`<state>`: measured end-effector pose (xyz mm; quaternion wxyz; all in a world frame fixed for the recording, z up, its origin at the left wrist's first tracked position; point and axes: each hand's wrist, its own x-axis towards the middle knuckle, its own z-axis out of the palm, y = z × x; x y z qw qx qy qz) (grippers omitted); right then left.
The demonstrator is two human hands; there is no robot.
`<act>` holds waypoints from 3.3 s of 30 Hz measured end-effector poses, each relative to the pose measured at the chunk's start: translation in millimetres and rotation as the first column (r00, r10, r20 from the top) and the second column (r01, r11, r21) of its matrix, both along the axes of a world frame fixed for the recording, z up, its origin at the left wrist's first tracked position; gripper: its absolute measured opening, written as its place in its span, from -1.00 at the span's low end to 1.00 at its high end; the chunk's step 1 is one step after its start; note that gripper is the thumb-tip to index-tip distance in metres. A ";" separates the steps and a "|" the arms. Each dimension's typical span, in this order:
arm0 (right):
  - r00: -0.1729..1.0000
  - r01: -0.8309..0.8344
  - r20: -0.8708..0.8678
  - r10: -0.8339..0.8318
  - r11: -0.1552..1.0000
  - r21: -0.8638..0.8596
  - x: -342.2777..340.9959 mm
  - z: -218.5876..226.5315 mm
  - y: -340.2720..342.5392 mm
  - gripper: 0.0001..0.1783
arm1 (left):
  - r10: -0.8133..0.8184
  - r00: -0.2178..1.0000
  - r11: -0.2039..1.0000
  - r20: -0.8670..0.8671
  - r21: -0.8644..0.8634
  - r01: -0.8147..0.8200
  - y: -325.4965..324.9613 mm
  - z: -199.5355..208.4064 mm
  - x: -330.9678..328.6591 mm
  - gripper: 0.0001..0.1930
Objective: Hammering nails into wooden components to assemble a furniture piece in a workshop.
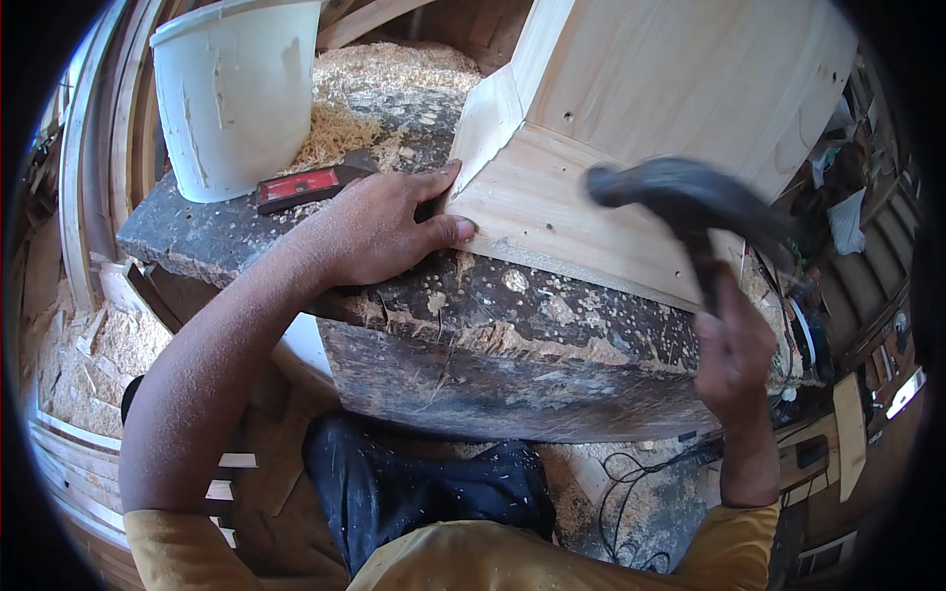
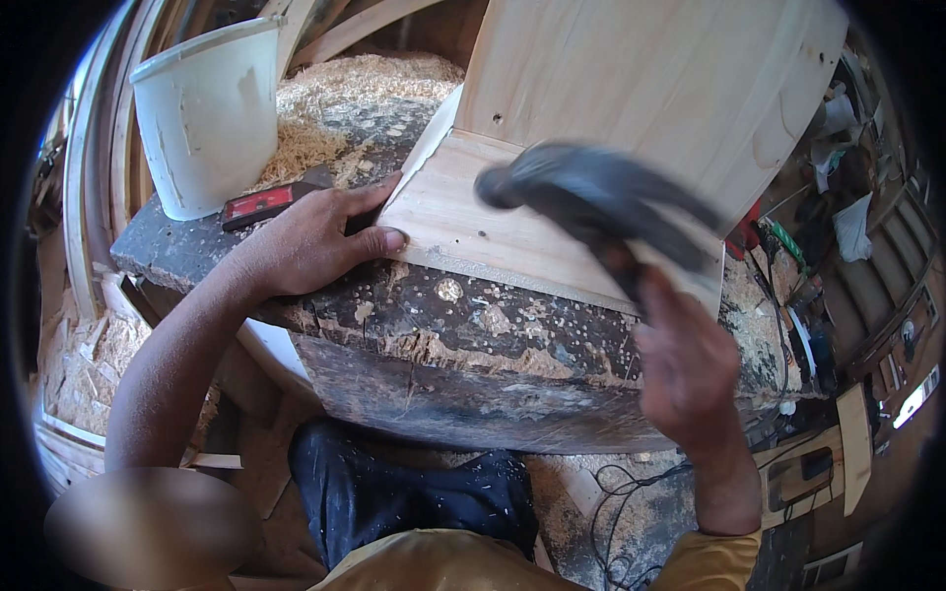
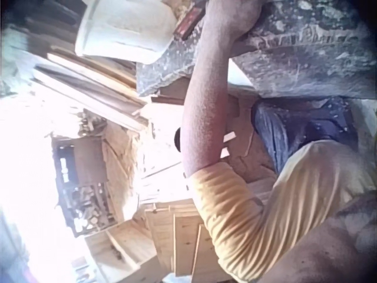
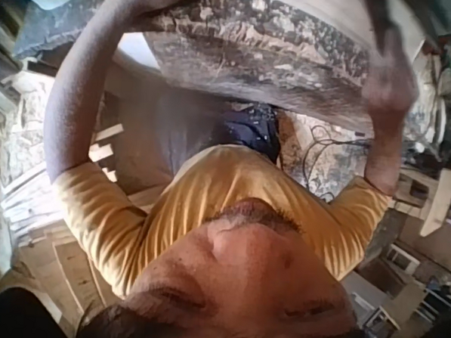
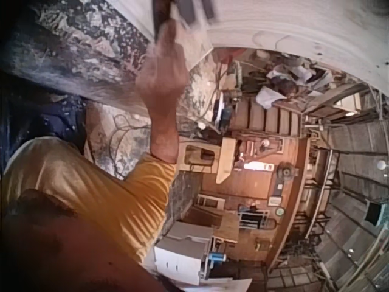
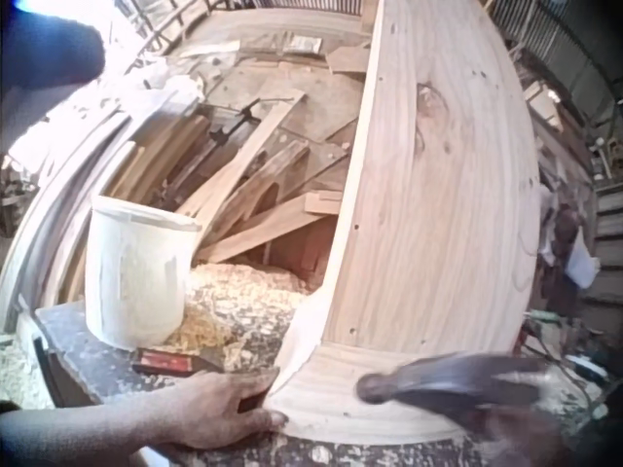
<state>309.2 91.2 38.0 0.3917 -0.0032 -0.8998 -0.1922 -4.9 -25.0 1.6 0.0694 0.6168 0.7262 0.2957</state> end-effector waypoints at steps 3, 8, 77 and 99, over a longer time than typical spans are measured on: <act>0.982 0.135 0.150 -0.113 0.981 -0.143 7.3 0.9 -11.2 -0.31 | -0.023 1.000 1.000 0.006 0.009 0.023 0.3 0.3 -1.9 -0.28; 0.974 0.133 0.201 -0.104 0.982 -0.135 1.4 1.0 -6.7 -0.40 | 0.034 0.999 0.998 -0.031 0.050 -0.032 1.3 -5.2 -1.7 -0.29; 0.885 0.354 -0.109 -0.452 0.807 -0.473 167.6 -77.0 52.6 -0.31 | -0.285 0.315 0.754 -0.905 -0.009 0.657 135.0 38.9 162.6 -0.45; 0.749 0.200 0.257 -0.611 -0.160 -0.966 204.5 -25.5 -64.9 -0.88 | -0.148 0.946 0.989 -0.287 -0.015 0.150 40.7 40.6 131.0 -0.27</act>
